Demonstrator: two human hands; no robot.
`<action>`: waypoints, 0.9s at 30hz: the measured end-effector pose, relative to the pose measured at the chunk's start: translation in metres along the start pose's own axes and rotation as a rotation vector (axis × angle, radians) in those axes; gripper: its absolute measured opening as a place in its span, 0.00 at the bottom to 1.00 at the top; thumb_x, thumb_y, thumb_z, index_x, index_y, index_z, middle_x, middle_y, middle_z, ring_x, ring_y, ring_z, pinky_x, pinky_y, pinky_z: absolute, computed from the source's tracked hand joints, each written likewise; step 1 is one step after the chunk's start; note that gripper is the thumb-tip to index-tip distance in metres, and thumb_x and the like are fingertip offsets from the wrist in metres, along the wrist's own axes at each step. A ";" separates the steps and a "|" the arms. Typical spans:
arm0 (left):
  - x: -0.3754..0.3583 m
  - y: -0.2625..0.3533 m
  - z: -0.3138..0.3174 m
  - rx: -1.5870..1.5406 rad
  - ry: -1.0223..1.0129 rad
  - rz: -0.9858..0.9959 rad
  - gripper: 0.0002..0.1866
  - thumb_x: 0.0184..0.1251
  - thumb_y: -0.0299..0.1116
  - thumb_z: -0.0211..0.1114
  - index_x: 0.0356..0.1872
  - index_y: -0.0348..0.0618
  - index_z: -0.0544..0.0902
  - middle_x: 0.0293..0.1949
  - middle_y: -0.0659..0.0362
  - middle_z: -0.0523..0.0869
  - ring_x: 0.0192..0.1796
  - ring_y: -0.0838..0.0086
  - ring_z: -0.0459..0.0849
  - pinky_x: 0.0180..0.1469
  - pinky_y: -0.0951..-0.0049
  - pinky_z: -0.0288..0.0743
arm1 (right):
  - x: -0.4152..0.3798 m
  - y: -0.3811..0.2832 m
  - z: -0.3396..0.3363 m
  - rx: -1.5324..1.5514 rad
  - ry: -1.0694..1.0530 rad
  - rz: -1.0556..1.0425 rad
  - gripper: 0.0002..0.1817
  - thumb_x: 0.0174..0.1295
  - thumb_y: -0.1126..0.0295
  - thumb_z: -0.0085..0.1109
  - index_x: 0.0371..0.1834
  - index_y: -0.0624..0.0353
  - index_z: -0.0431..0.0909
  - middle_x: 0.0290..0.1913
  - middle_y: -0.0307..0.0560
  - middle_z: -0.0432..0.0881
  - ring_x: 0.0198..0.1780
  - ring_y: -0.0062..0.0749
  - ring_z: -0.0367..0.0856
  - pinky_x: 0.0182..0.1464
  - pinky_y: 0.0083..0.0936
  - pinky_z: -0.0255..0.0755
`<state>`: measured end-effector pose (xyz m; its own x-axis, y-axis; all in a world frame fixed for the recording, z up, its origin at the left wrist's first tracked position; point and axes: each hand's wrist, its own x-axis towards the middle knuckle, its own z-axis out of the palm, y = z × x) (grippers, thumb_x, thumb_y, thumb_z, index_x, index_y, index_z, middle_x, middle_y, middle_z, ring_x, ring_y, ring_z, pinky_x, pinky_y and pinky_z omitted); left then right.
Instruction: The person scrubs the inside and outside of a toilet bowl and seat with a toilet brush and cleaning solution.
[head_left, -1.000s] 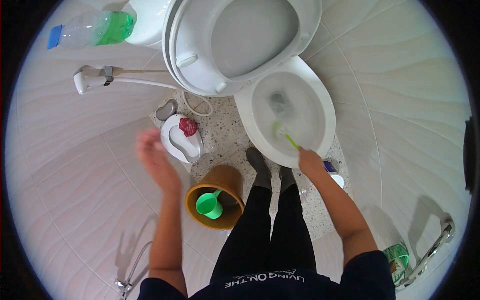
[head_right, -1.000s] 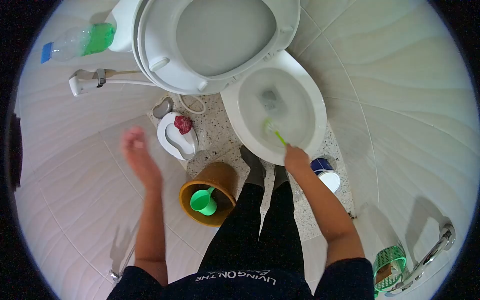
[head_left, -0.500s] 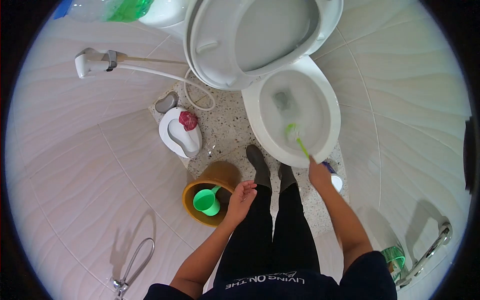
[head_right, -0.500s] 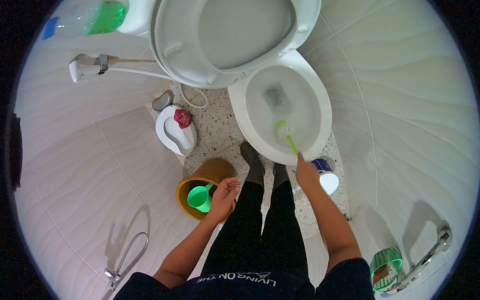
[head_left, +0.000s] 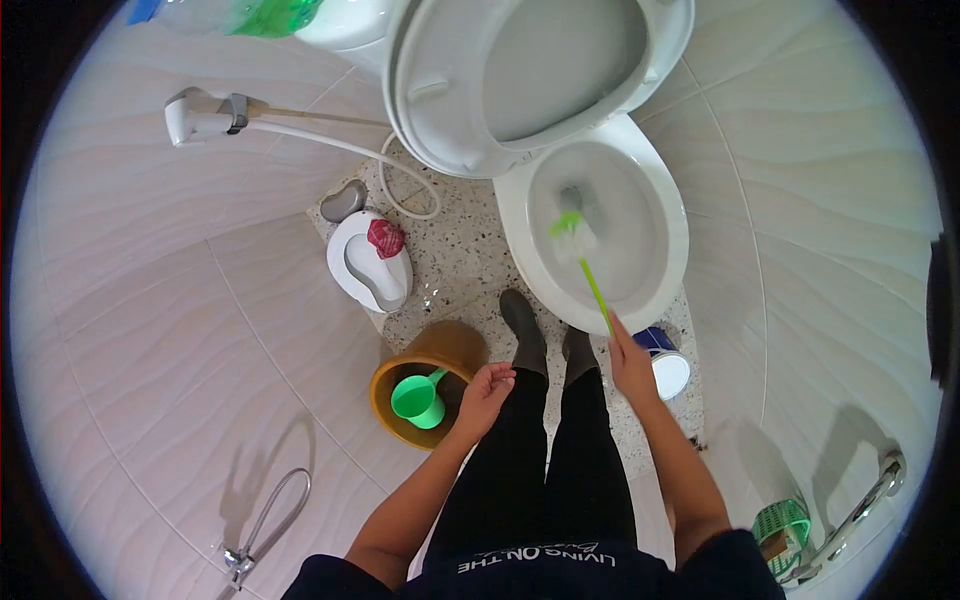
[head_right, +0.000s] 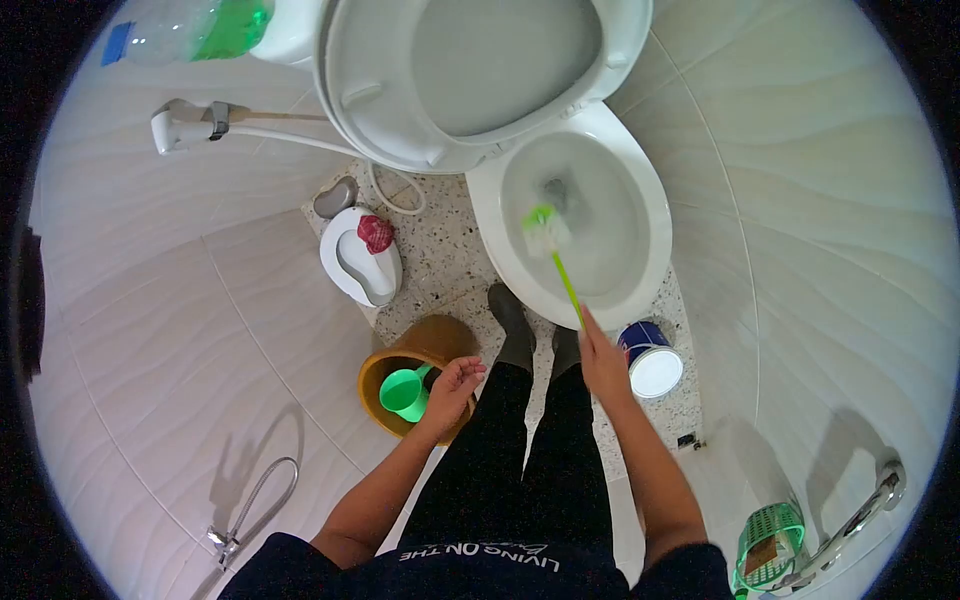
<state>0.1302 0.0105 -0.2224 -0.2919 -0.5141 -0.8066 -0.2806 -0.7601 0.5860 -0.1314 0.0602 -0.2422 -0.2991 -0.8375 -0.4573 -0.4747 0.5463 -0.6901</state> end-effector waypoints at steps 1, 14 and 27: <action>-0.001 0.001 0.001 0.005 -0.003 -0.003 0.15 0.66 0.26 0.56 0.52 0.36 0.70 0.46 0.57 0.78 0.51 0.76 0.75 0.57 0.76 0.66 | -0.029 -0.007 -0.012 -0.080 -0.099 0.128 0.24 0.66 0.65 0.45 0.67 0.40 0.61 0.37 0.61 0.80 0.29 0.55 0.80 0.33 0.44 0.73; 0.000 0.002 -0.002 -0.015 -0.010 0.042 0.16 0.66 0.28 0.56 0.53 0.36 0.71 0.45 0.56 0.78 0.49 0.75 0.76 0.54 0.77 0.68 | 0.021 -0.033 0.044 -0.385 -0.112 0.011 0.29 0.64 0.65 0.47 0.69 0.32 0.55 0.19 0.56 0.76 0.22 0.52 0.76 0.24 0.46 0.69; 0.003 0.016 -0.009 0.412 -0.140 0.135 0.15 0.65 0.30 0.57 0.51 0.38 0.71 0.43 0.58 0.78 0.42 0.76 0.78 0.36 0.75 0.76 | 0.035 -0.042 0.056 -0.349 0.003 -0.076 0.29 0.64 0.65 0.46 0.69 0.31 0.54 0.20 0.57 0.77 0.23 0.53 0.78 0.25 0.47 0.71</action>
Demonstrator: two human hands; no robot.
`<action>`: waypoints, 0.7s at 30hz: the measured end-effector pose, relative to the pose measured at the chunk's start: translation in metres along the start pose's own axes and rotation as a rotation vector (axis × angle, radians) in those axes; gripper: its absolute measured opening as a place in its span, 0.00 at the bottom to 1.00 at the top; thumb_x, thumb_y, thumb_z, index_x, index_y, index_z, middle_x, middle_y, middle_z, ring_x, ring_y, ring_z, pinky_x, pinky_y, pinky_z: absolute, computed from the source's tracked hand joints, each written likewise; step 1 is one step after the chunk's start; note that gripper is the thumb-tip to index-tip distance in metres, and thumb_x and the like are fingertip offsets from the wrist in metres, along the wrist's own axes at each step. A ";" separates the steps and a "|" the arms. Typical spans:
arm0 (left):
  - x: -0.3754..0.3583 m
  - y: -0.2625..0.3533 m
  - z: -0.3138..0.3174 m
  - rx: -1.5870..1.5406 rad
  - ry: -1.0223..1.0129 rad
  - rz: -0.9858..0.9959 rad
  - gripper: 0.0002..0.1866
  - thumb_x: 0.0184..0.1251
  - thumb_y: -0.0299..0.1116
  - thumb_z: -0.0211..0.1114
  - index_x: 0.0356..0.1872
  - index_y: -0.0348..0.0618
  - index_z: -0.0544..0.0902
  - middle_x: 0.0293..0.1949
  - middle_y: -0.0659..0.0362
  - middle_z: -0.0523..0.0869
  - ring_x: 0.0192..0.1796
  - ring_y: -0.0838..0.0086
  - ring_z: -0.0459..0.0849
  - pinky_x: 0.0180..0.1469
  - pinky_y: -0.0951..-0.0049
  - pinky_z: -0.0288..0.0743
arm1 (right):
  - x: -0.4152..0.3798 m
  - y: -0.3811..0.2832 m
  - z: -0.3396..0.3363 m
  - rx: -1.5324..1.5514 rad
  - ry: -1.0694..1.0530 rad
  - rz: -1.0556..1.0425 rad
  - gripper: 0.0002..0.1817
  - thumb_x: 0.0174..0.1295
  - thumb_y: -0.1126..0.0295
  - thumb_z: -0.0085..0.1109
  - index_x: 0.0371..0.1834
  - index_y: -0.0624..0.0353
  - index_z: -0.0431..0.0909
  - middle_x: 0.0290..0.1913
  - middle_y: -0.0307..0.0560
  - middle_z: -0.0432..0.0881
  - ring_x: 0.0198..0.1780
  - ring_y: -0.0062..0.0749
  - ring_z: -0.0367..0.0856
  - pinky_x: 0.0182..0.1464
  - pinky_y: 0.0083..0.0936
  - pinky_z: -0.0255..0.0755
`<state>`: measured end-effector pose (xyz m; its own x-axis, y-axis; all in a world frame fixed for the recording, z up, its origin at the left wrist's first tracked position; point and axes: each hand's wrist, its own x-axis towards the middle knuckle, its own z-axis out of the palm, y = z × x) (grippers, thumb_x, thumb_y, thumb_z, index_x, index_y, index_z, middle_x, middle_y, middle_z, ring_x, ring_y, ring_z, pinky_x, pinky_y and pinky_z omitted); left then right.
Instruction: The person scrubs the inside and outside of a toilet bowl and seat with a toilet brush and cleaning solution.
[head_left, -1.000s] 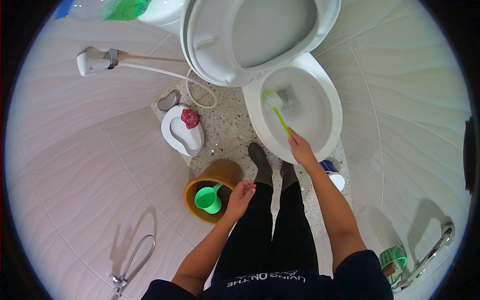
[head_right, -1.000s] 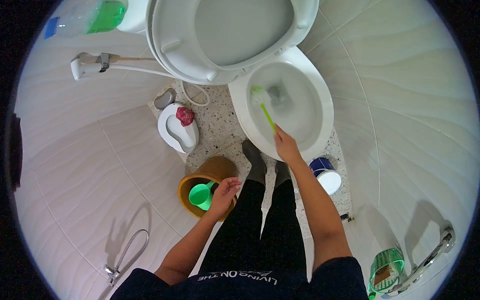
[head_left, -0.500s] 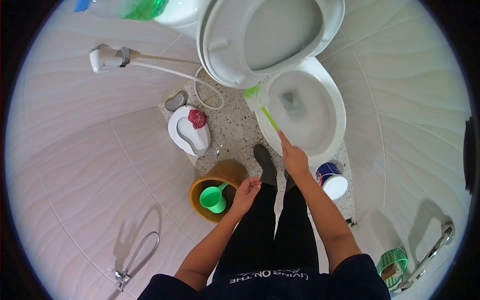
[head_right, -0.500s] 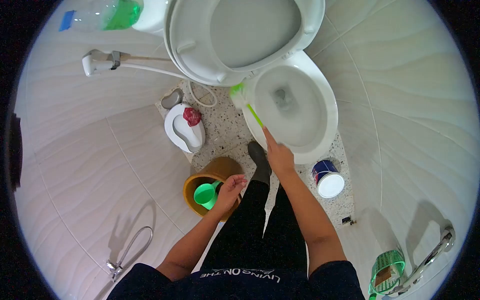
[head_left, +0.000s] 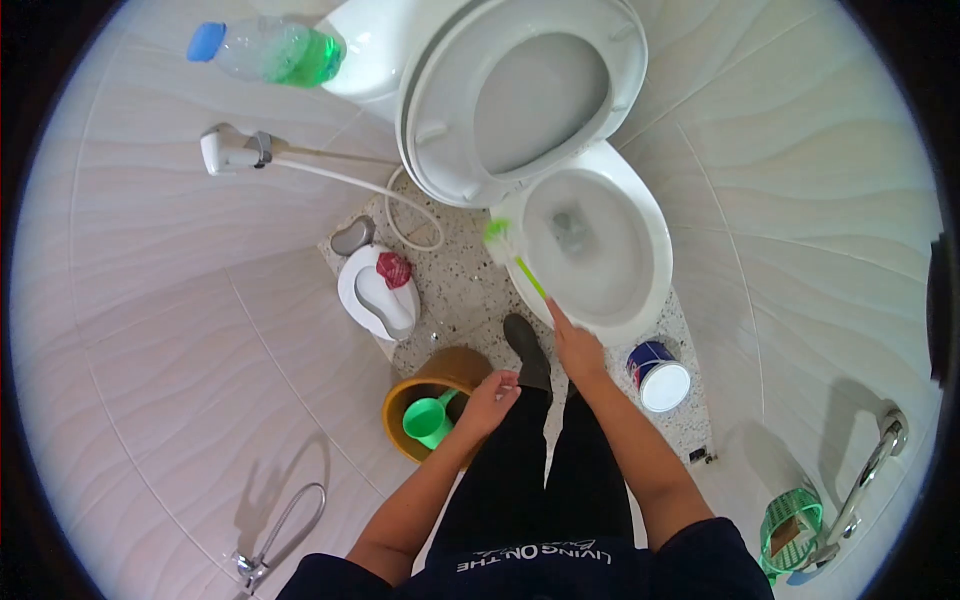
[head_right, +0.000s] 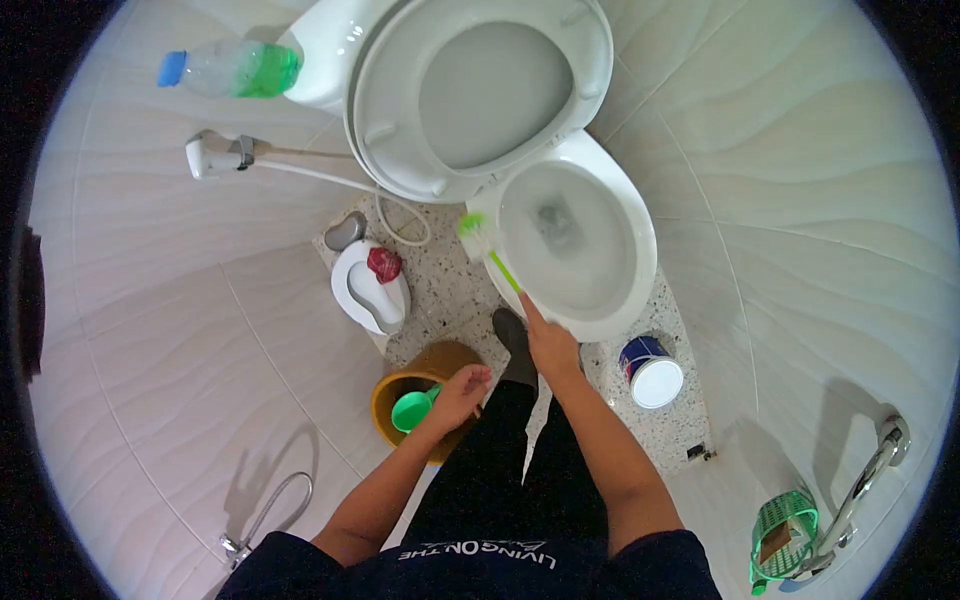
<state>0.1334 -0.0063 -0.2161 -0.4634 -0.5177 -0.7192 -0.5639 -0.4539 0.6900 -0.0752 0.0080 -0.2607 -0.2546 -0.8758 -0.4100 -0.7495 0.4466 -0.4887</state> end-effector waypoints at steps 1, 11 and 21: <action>-0.001 -0.002 0.001 0.021 0.006 0.019 0.15 0.65 0.30 0.57 0.51 0.38 0.71 0.43 0.58 0.78 0.41 0.76 0.78 0.33 0.75 0.76 | -0.022 0.008 0.001 0.016 -0.012 0.017 0.29 0.64 0.64 0.47 0.69 0.30 0.54 0.20 0.56 0.77 0.22 0.54 0.77 0.25 0.48 0.70; -0.010 -0.017 0.002 0.190 -0.045 0.024 0.17 0.61 0.34 0.61 0.50 0.38 0.73 0.44 0.50 0.80 0.46 0.63 0.79 0.48 0.67 0.73 | 0.026 -0.005 0.015 0.015 -0.006 0.039 0.29 0.65 0.63 0.45 0.69 0.30 0.51 0.20 0.57 0.77 0.23 0.55 0.77 0.26 0.49 0.70; -0.010 -0.014 0.000 0.226 -0.064 0.013 0.16 0.61 0.34 0.61 0.48 0.38 0.74 0.43 0.49 0.80 0.47 0.63 0.79 0.50 0.68 0.72 | -0.078 0.018 0.011 0.179 -0.120 0.248 0.26 0.66 0.64 0.44 0.68 0.34 0.55 0.22 0.62 0.77 0.24 0.58 0.77 0.27 0.49 0.68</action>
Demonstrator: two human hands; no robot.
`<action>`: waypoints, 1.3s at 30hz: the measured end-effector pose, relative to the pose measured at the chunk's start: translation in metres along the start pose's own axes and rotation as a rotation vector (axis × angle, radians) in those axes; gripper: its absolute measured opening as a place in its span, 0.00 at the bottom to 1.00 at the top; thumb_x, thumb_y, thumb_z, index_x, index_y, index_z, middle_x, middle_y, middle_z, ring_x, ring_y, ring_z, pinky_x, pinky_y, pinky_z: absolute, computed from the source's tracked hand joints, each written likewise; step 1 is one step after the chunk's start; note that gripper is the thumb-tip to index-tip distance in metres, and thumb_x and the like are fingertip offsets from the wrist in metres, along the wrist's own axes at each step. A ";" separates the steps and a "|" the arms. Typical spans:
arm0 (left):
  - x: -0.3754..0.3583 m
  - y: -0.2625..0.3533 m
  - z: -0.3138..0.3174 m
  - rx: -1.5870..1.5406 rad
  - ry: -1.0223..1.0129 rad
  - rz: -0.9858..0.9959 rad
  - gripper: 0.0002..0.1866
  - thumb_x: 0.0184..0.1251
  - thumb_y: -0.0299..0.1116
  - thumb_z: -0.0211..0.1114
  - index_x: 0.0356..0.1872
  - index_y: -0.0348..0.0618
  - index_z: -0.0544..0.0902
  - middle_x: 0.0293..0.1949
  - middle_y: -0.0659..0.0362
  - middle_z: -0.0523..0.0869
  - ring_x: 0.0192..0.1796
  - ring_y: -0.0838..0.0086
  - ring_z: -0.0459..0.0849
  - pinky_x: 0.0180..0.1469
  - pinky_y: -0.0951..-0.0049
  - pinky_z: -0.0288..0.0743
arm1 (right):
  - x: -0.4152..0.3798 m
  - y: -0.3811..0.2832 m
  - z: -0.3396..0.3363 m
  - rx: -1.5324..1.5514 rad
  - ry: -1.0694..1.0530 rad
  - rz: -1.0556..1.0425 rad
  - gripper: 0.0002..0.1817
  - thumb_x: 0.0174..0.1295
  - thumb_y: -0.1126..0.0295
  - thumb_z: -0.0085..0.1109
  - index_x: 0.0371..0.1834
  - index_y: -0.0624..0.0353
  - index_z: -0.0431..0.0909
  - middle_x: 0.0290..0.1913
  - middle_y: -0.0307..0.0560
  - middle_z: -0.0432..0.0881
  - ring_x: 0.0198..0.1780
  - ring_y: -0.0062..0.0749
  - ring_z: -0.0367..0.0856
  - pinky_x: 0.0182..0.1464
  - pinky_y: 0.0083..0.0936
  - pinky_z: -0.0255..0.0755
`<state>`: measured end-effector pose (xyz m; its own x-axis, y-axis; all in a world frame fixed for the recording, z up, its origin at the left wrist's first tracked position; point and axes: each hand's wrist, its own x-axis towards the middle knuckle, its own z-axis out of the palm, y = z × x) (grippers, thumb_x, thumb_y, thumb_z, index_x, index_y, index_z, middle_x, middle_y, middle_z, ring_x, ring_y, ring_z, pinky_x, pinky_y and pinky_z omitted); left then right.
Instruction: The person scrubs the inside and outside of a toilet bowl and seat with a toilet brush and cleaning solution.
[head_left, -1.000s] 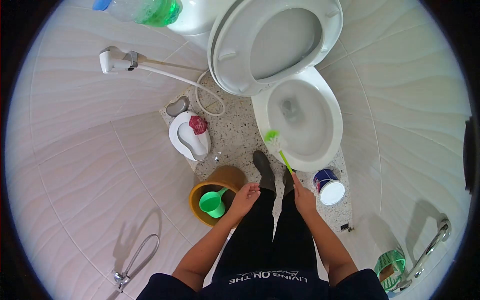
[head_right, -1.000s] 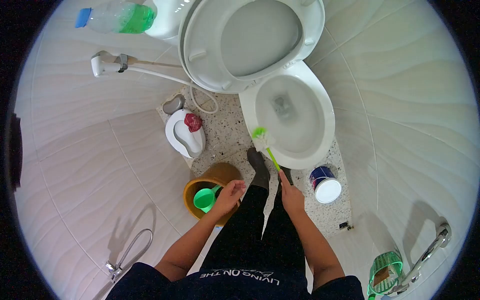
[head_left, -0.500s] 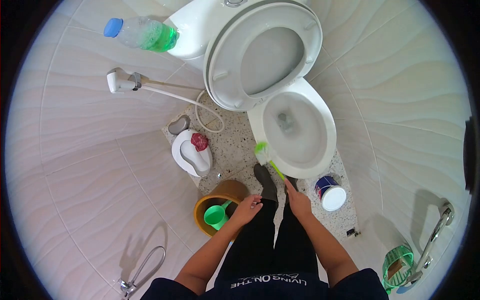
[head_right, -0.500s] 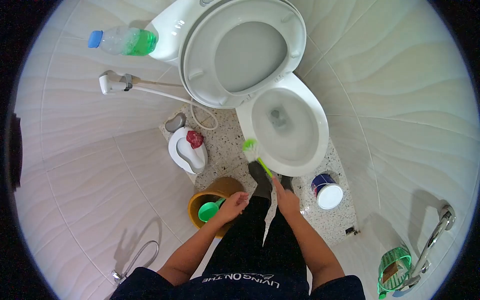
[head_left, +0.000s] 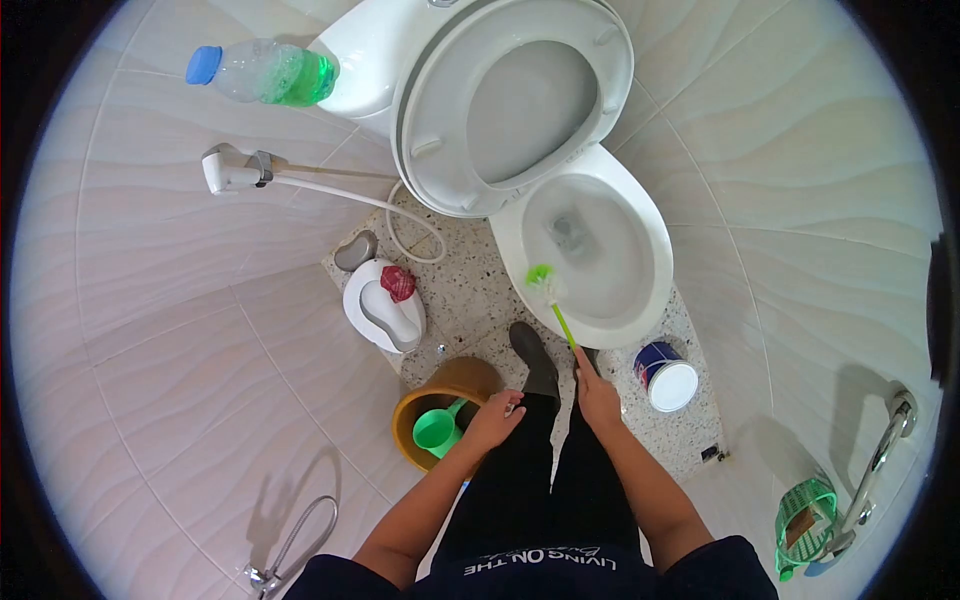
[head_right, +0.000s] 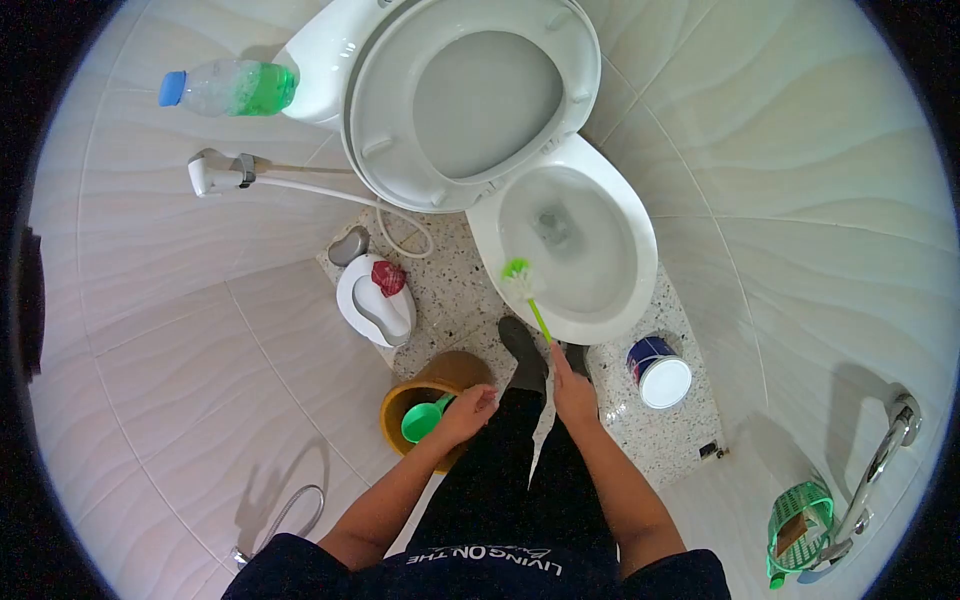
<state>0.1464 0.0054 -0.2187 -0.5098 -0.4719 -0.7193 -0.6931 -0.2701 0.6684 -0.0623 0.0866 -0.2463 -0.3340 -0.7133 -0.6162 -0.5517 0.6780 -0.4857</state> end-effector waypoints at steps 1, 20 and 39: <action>0.002 -0.002 0.000 -0.021 0.005 -0.005 0.16 0.61 0.33 0.60 0.48 0.38 0.74 0.43 0.50 0.80 0.47 0.63 0.79 0.50 0.68 0.72 | 0.012 -0.006 0.000 0.001 0.075 -0.060 0.27 0.66 0.64 0.44 0.68 0.34 0.55 0.21 0.62 0.77 0.23 0.58 0.76 0.26 0.49 0.68; 0.027 -0.014 0.005 0.039 0.033 0.019 0.17 0.60 0.32 0.61 0.49 0.39 0.74 0.43 0.50 0.80 0.43 0.63 0.80 0.48 0.67 0.73 | 0.070 -0.043 -0.008 -0.106 0.058 -0.097 0.27 0.66 0.63 0.44 0.68 0.30 0.53 0.20 0.57 0.76 0.25 0.55 0.78 0.28 0.48 0.72; 0.027 -0.006 0.022 -0.018 -0.001 -0.076 0.17 0.64 0.31 0.58 0.52 0.36 0.71 0.46 0.53 0.79 0.48 0.70 0.78 0.51 0.72 0.70 | 0.017 0.020 0.009 -0.183 -0.061 -0.181 0.37 0.61 0.74 0.41 0.70 0.22 0.45 0.23 0.54 0.77 0.26 0.51 0.80 0.29 0.44 0.75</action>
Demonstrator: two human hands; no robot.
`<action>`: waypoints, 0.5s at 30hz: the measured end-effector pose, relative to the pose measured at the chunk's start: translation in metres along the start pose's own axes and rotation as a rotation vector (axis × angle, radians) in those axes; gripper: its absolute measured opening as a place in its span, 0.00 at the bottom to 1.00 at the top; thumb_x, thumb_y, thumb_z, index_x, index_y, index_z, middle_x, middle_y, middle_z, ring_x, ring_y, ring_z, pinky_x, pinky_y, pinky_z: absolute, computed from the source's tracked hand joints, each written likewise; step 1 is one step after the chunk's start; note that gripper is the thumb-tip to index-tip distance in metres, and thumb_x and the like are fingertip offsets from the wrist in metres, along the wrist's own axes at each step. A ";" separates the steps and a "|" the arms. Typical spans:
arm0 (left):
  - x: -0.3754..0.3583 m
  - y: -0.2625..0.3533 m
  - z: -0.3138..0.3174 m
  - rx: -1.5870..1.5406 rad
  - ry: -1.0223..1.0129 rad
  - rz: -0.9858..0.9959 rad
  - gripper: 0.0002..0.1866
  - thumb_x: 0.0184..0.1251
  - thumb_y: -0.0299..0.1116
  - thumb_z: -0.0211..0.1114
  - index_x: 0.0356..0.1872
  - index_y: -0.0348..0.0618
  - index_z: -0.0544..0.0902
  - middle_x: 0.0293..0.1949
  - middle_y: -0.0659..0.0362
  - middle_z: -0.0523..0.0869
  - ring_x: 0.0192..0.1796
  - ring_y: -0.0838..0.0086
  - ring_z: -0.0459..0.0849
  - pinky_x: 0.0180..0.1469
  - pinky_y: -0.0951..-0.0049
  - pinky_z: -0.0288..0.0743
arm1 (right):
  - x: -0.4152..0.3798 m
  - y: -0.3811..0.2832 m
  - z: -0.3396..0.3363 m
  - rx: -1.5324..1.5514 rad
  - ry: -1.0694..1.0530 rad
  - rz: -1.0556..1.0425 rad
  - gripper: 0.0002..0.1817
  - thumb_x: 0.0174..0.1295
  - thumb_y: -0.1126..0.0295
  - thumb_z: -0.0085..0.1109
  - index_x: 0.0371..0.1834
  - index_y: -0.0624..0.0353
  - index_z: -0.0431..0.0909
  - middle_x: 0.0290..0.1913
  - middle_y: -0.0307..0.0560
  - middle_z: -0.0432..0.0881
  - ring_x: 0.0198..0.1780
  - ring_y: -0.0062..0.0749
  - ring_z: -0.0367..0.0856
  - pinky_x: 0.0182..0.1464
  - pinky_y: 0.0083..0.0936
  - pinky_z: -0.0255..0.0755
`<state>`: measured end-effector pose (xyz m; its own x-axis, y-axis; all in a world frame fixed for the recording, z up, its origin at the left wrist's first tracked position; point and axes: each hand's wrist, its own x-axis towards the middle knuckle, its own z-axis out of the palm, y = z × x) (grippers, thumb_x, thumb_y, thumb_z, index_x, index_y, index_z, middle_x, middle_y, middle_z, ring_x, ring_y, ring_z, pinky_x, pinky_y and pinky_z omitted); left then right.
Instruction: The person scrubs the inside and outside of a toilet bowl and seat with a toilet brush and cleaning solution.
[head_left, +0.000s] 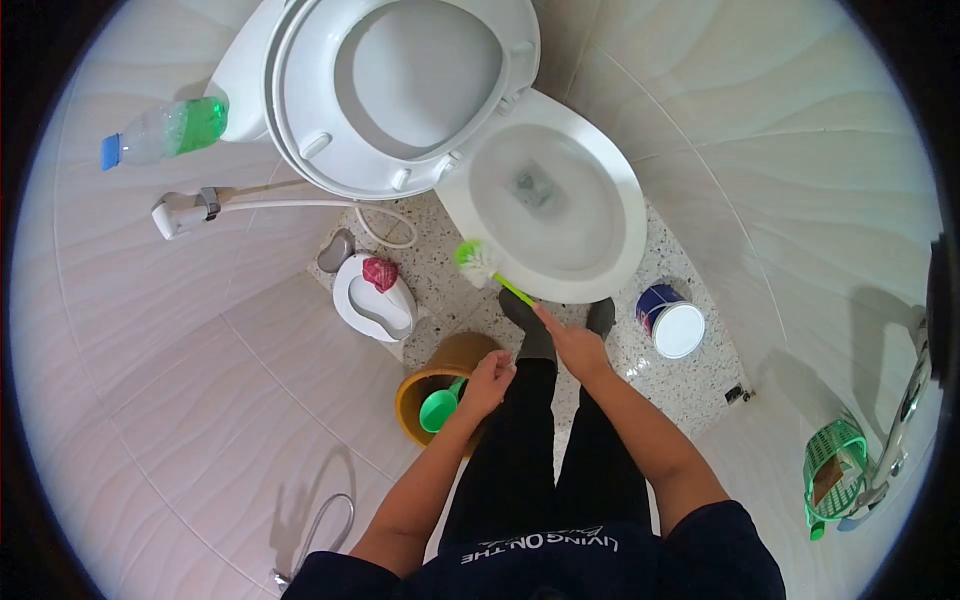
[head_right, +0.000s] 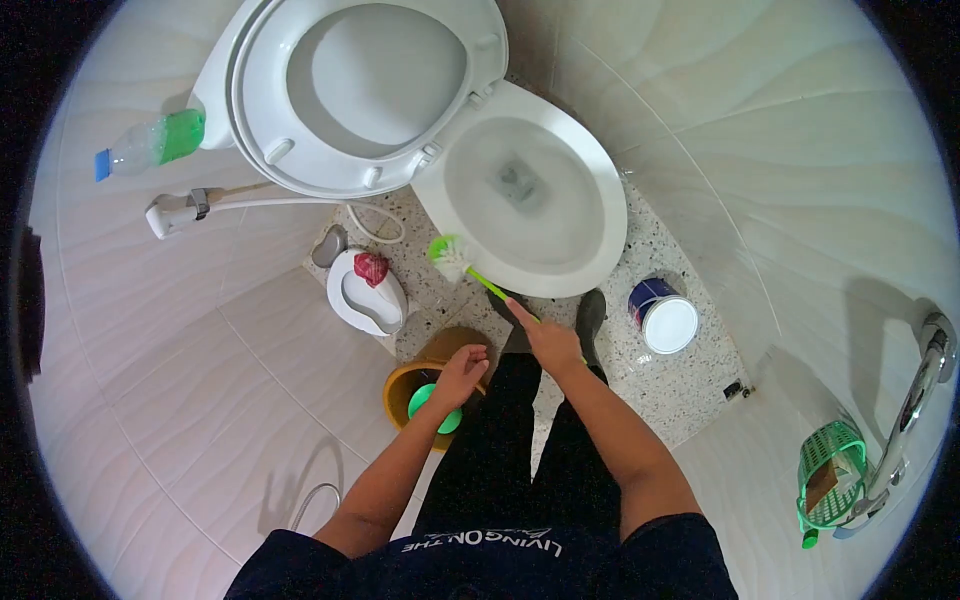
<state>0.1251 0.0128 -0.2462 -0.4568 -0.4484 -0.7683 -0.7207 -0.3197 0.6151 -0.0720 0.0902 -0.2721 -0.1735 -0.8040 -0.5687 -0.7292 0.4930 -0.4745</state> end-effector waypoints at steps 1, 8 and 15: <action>-0.002 0.002 0.002 0.003 0.010 0.015 0.17 0.64 0.31 0.58 0.52 0.36 0.71 0.46 0.53 0.79 0.48 0.70 0.78 0.52 0.72 0.70 | -0.013 0.013 0.002 -0.003 -0.021 0.041 0.36 0.62 0.73 0.42 0.70 0.22 0.46 0.23 0.54 0.77 0.26 0.50 0.80 0.28 0.43 0.74; -0.005 -0.013 0.040 0.038 0.024 -0.025 0.17 0.64 0.31 0.58 0.52 0.36 0.71 0.46 0.54 0.79 0.48 0.70 0.78 0.51 0.72 0.71 | -0.128 0.110 -0.003 -0.064 -0.047 0.184 0.35 0.61 0.69 0.47 0.69 0.23 0.49 0.19 0.51 0.74 0.21 0.45 0.78 0.24 0.40 0.71; -0.012 0.007 0.090 0.000 0.005 -0.013 0.17 0.62 0.31 0.59 0.50 0.36 0.73 0.45 0.51 0.79 0.47 0.68 0.79 0.49 0.71 0.72 | -0.052 0.071 0.006 0.040 0.077 0.020 0.33 0.61 0.71 0.46 0.68 0.25 0.52 0.21 0.52 0.75 0.24 0.46 0.79 0.25 0.41 0.72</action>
<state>0.0786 0.0912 -0.2484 -0.4449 -0.4485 -0.7752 -0.7267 -0.3251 0.6051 -0.1107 0.1692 -0.2802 -0.2393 -0.8160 -0.5263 -0.6981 0.5213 -0.4908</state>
